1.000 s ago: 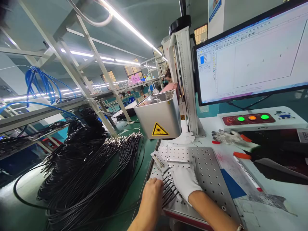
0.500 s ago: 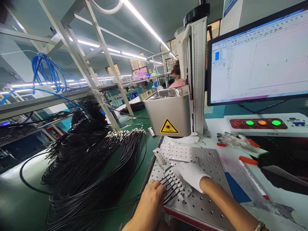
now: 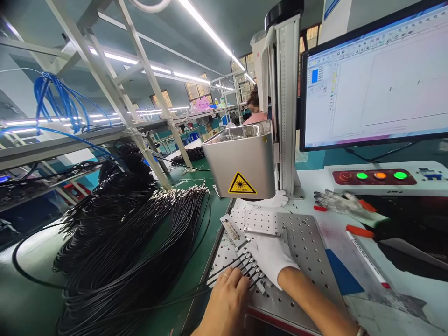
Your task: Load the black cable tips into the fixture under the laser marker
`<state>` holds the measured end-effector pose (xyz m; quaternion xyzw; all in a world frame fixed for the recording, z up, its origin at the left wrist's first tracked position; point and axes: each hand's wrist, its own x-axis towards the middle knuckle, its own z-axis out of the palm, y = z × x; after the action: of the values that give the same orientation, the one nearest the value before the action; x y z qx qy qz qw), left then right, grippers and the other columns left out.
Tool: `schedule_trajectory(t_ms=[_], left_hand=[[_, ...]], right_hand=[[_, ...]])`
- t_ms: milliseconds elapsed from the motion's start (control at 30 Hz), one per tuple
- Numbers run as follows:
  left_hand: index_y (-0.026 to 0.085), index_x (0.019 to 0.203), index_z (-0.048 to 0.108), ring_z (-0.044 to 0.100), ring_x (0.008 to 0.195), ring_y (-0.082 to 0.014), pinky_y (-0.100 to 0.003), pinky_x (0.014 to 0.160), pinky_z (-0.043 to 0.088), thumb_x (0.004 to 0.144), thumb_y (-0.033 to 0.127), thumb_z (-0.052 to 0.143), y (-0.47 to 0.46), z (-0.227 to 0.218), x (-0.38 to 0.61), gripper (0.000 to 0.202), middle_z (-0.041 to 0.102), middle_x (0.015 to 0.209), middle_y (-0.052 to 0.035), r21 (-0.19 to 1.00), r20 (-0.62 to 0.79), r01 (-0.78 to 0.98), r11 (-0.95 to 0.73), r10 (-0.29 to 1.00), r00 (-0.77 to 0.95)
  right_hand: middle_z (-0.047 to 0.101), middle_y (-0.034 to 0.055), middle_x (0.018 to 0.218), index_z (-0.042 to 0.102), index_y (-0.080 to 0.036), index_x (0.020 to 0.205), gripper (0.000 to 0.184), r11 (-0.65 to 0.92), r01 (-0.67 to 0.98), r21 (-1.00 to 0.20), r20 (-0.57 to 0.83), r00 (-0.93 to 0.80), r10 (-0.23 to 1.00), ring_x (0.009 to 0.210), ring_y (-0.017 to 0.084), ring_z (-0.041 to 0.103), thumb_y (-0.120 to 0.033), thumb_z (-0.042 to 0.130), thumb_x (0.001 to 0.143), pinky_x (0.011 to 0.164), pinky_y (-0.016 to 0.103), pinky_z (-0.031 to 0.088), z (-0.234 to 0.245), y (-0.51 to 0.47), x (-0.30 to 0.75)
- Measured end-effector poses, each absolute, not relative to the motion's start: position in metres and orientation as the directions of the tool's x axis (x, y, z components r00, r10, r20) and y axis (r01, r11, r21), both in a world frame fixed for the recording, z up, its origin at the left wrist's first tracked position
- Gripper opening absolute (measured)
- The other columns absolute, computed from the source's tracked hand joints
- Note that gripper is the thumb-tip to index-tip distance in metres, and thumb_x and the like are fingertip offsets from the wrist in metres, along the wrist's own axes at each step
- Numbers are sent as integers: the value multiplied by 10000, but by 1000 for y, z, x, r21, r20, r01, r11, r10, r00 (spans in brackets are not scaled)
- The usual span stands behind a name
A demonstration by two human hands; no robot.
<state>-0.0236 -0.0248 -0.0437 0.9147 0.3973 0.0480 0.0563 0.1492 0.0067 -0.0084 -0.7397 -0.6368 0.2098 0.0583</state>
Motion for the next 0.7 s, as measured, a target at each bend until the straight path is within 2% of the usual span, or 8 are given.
schedule_trajectory(t_ms=[100,167,267,367,533,700], left_hand=[[176,933,643,564,993,-264,-396,889,464,909,243,482,-24,-55,-23,176,630,931,-100,44,37,744,-667,745,666],[173,927,651,566,967,-251,-387,874,473,909,212,475,-21,-72,-18,181,626,907,-97,-14,80,747,-664,744,663],[154,853,658,567,911,-251,-403,849,489,842,176,566,-18,-104,-7,95,612,852,-94,-85,181,776,-625,756,629],[146,772,641,561,869,-251,-419,829,504,780,182,635,-19,-121,-1,37,596,798,-83,-103,247,811,-576,774,582],[142,835,632,556,864,-223,-374,842,501,838,199,581,-26,-96,-6,76,609,837,-76,-124,268,756,-642,712,649],[127,869,648,575,913,-240,-391,864,492,845,125,543,-26,-92,5,108,627,866,-86,-150,190,777,-612,753,630]], right_hand=[[638,83,1037,623,-135,1094,423,-216,926,-309,-261,136,956,944,183,613,-520,495,974,906,407,500,-8,7,138],[647,80,1015,631,-133,1076,410,-225,932,-283,-273,147,951,921,176,622,-505,486,982,890,398,509,-10,9,135],[668,87,998,638,-136,1102,382,-218,940,-262,-274,144,951,901,188,645,-437,418,1016,856,393,517,-13,12,135],[682,129,1022,643,-130,1151,396,-196,944,-266,-252,128,959,926,247,663,-356,345,1023,830,396,509,-13,12,137],[681,158,1055,673,-127,1100,425,-202,938,-281,-242,134,961,992,319,651,-306,299,1010,832,415,492,-11,8,135],[689,157,1032,667,-126,1109,397,-211,930,-300,-233,143,962,960,304,664,-288,321,1002,791,385,489,-17,9,133]])
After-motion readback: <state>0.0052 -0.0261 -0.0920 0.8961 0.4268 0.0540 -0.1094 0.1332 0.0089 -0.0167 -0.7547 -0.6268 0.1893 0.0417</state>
